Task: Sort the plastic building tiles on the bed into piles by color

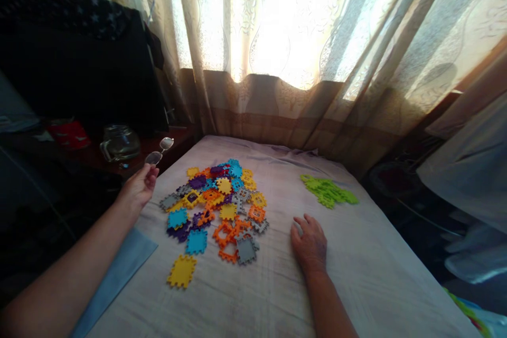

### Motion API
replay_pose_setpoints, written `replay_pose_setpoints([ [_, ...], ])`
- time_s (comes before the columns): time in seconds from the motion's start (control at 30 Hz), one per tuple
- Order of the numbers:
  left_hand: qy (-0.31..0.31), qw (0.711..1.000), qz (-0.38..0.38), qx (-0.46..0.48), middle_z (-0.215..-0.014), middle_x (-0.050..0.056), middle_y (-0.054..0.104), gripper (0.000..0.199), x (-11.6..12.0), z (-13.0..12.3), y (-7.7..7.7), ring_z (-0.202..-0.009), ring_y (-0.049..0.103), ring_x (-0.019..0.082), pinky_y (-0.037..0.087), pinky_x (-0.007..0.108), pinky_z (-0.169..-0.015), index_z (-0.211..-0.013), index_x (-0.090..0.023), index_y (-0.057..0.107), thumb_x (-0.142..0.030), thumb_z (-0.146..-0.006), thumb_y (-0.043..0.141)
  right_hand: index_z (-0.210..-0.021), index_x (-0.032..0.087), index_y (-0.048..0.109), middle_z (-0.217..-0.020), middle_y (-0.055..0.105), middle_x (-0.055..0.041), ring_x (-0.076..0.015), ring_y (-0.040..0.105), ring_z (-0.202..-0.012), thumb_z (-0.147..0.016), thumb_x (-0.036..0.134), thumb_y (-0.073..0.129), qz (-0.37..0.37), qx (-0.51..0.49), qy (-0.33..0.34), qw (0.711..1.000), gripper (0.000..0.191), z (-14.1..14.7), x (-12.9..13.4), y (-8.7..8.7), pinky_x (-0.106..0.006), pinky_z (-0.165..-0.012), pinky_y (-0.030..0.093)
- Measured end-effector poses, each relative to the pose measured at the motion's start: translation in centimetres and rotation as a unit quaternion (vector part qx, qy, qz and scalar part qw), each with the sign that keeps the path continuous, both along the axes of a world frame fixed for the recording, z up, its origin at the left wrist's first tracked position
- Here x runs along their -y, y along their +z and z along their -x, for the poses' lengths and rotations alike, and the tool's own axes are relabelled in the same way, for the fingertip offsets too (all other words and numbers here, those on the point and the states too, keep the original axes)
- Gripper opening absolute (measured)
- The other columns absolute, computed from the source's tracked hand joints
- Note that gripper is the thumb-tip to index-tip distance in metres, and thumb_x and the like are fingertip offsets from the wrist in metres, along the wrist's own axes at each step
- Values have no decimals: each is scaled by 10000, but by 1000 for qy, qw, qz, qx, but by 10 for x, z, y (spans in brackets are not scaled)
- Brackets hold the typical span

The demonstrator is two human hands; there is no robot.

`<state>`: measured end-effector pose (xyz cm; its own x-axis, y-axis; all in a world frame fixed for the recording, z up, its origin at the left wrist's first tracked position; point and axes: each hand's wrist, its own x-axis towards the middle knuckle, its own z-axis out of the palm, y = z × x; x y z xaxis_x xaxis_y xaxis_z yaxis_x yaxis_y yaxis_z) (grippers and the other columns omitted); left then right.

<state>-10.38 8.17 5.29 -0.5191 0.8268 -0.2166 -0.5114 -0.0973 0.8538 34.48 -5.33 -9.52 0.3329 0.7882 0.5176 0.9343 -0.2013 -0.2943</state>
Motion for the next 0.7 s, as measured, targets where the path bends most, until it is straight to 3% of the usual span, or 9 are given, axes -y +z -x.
replay_pose_setpoints([
  [0.17,61,996,-2,64,-666,-31,587,128,-43,-2,18,-550,607,21,475,53,-484,-776,-142,578,-116,-896,613,-1017,157,768,-1207,665,-167,-311,577,-1139,-858,349,424,-4,1,11,1000,425,0,1,0,-460,-995,460],
  [0.3,91,992,14,90,-699,-30,569,122,-75,2,24,-546,575,11,475,62,-487,-802,-131,576,-124,-923,583,-1003,174,771,-1199,671,-156,-309,579,-1144,-858,339,428,-9,2,3,1000,408,2,2,2,-463,-999,460],
  [0.4,104,990,23,97,-808,-7,608,64,-97,9,22,-609,581,42,498,124,-504,-942,-120,609,-177,-941,578,-999,174,772,-1198,671,-156,-311,577,-1150,-861,334,429,-9,6,5,1000,403,3,3,2,-461,-996,464],
  [0.53,101,991,16,83,-1013,46,645,237,-118,19,15,-767,627,115,560,252,-618,-1120,-146,605,-301,-941,597,-991,188,773,-1199,674,-148,-305,582,-1153,-864,322,435,-2,10,5,1000,385,3,3,2,-456,-983,474],
  [0.7,61,997,-25,38,-992,61,625,189,-126,28,5,-800,646,118,566,201,-600,-1124,-175,596,-178,-946,530,-979,196,772,-1196,677,-141,-300,587,-1148,-864,314,449,5,16,4,1000,363,5,3,4,-455,-985,475],
])
